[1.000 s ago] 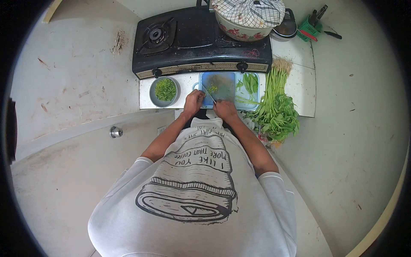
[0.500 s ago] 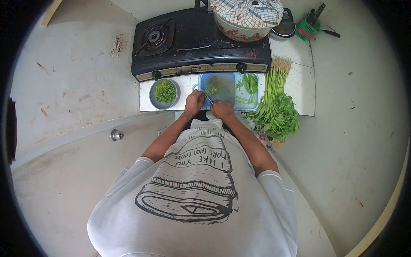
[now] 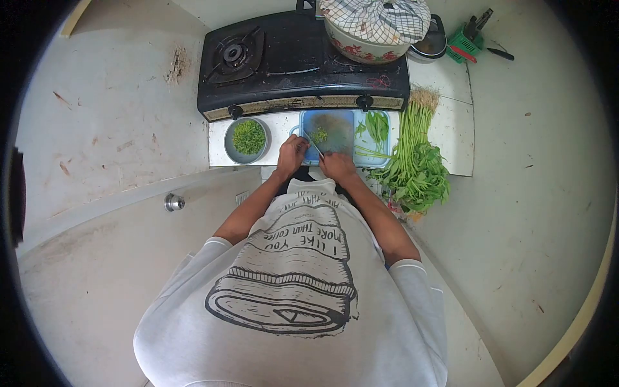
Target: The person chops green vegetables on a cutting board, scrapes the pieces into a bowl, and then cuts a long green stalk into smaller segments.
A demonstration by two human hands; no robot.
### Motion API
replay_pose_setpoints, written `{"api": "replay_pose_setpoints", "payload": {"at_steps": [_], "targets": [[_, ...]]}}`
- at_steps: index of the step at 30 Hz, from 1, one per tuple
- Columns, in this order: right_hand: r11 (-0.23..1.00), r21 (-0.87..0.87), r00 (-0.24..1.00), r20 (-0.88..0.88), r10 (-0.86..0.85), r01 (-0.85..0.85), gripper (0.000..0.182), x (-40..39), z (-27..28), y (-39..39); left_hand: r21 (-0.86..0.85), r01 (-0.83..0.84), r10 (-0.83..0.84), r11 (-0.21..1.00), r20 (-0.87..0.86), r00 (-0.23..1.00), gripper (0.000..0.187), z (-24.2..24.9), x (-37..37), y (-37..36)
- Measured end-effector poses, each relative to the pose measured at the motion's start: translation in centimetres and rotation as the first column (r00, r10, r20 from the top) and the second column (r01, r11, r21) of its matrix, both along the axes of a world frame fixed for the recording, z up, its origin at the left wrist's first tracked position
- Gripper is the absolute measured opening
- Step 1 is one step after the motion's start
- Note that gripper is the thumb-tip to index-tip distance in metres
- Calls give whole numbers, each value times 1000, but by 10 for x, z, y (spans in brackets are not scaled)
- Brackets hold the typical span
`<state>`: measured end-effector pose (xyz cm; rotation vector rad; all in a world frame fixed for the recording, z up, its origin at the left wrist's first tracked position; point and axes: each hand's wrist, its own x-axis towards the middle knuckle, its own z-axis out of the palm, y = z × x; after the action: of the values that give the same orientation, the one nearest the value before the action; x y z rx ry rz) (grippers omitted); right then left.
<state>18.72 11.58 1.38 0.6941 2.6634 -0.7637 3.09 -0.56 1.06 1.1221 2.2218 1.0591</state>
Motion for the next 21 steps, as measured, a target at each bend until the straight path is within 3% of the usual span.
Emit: {"api": "replay_pose_setpoints", "payload": {"at_steps": [6, 9, 12, 21], "targets": [[999, 23, 1000, -11, 24, -24, 44, 0, 2, -3, 16, -4, 3, 1000, 30, 1000, 7, 2, 0, -1], [1000, 22, 1000, -5, 17, -16, 43, -2, 2, -4, 66, 29, -26, 997, -45, 999, 10, -1, -2, -1], [999, 30, 1000, -10, 14, -14, 42, -1, 2, -4, 37, 41, -42, 998, 45, 998, 14, -1, -4, -5], [998, 52, 1000, -19, 25, -24, 41, -8, -6, -4, 9, 82, -81, 997, -19, 997, 17, -4, -7, -8]]}}
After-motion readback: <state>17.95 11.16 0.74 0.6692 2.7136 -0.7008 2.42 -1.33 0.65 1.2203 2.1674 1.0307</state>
